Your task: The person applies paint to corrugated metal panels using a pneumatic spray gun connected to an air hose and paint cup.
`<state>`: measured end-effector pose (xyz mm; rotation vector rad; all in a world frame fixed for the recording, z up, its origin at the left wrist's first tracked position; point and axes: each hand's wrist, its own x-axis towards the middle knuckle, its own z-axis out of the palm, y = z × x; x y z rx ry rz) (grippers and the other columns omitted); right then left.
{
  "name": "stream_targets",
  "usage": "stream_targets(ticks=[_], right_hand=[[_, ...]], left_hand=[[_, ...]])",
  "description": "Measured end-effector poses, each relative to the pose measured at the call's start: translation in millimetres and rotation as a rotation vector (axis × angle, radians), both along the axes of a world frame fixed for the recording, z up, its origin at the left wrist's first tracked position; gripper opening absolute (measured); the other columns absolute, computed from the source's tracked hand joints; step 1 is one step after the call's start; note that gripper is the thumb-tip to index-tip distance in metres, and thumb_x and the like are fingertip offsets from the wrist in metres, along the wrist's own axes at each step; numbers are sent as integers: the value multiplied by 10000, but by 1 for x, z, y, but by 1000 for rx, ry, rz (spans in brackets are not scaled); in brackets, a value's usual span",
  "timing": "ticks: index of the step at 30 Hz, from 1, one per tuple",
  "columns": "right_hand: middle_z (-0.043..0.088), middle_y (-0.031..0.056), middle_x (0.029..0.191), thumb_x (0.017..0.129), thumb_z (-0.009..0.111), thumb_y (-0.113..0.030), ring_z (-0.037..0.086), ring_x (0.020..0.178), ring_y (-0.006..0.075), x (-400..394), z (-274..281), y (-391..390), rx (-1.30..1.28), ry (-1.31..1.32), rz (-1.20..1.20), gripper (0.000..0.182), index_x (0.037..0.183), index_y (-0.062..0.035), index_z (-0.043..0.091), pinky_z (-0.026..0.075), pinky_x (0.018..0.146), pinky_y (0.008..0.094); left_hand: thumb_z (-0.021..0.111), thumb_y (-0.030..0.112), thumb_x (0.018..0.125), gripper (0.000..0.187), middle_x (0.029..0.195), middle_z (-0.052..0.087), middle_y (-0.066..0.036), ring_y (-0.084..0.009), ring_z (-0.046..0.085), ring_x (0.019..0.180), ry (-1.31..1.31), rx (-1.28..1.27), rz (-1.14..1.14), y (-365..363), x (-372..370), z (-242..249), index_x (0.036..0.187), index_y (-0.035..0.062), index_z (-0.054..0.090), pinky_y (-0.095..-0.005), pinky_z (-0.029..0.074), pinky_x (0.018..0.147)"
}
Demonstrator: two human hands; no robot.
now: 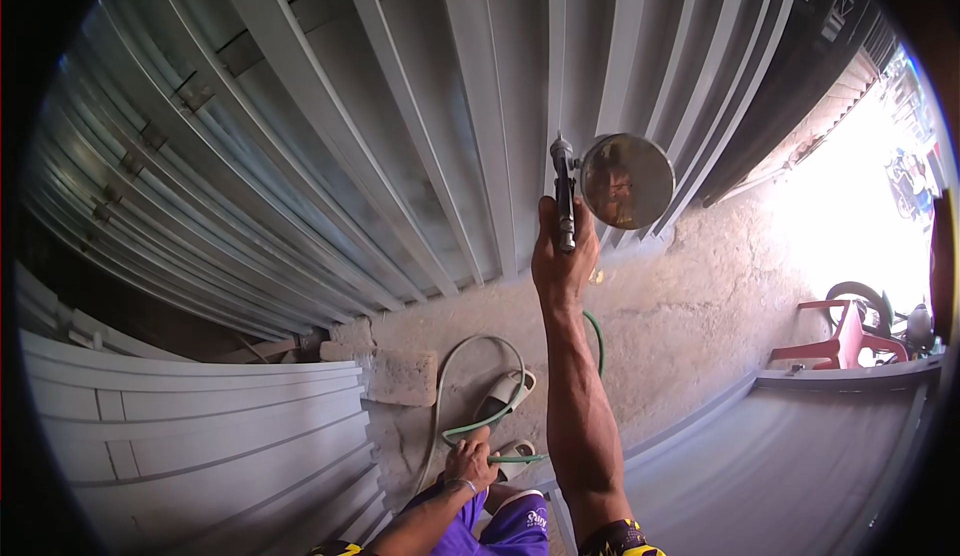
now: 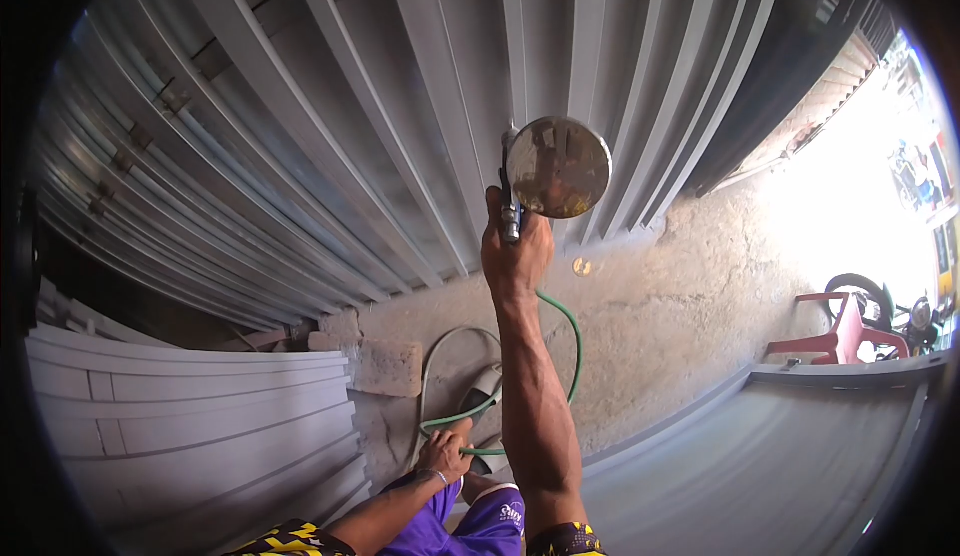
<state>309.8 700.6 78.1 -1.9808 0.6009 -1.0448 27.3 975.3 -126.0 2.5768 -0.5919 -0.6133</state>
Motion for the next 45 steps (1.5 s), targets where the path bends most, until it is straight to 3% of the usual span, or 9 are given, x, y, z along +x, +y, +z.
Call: stream_targets(ticks=[9,13,19,23,26,29,31,32,45], right_hand=[[567,81,725,995,708,-222,494,638,152,5,59,-4,-23,-154,49,232,1051,-20,609,430,619,318],[569,9,752,1010,694,-238,493,681,107,-3,86,-1,102,-185,154,228,1055,-28,615,428,638,295],[571,78,712,1006,696,-252,506,637,154,7,65,-8,-52,-146,58,243,1019,-31,597,441,612,340],[597,147,713,981,722,-271,563,614,278,9,40,-8,2,-101,43,268,1008,-36,595,458,611,397],[613,160,723,976,726,-268,599,633,314,10,12,-7,-1,-89,26,257,1001,-40,612,473,624,410],[660,192,789,966,739,-276,657,715,375,4,-21,-6,2,-31,0,269,1027,-32,644,496,666,446],[686,215,847,963,741,-300,673,778,423,1,-42,-4,26,-20,1,300,1058,-26,663,502,694,473],[688,217,853,964,740,-304,673,785,431,-1,-53,-4,30,6,-6,303,1065,-28,665,502,697,478],[702,189,904,934,766,-284,682,809,441,-39,-190,1,-53,223,-29,360,1161,-73,582,517,678,512]], left_hand=[[717,367,894,314,1052,661,-204,-445,615,1044,-10,-38,21,-1,1,-2,883,65,632,-556,526,880],[716,375,897,316,1059,662,-203,-442,614,1054,9,-10,12,-2,3,-2,890,69,634,-556,526,885],[720,370,890,317,1034,664,-202,-447,615,1026,-10,-29,1,-2,2,-7,865,65,636,-553,523,875],[724,366,883,321,1008,666,-210,-447,617,992,-68,-73,1,-2,0,-12,858,56,645,-549,521,867],[660,405,920,347,1275,668,-145,-407,594,1175,112,100,-32,-2,5,-5,996,70,700,-535,500,986],[646,410,930,348,1265,669,-147,-403,594,1174,131,126,-30,-4,4,-2,1004,74,703,-534,500,985],[694,373,903,315,1101,671,-188,-427,615,1064,22,23,-13,-3,2,-4,905,58,673,-537,516,923],[718,354,890,311,1020,672,-208,-440,625,1008,-34,-29,-4,-3,1,-5,856,51,659,-538,524,891],[697,358,899,307,1017,663,-194,-425,622,1011,2,31,-33,0,2,-2,877,55,653,-534,526,884]])
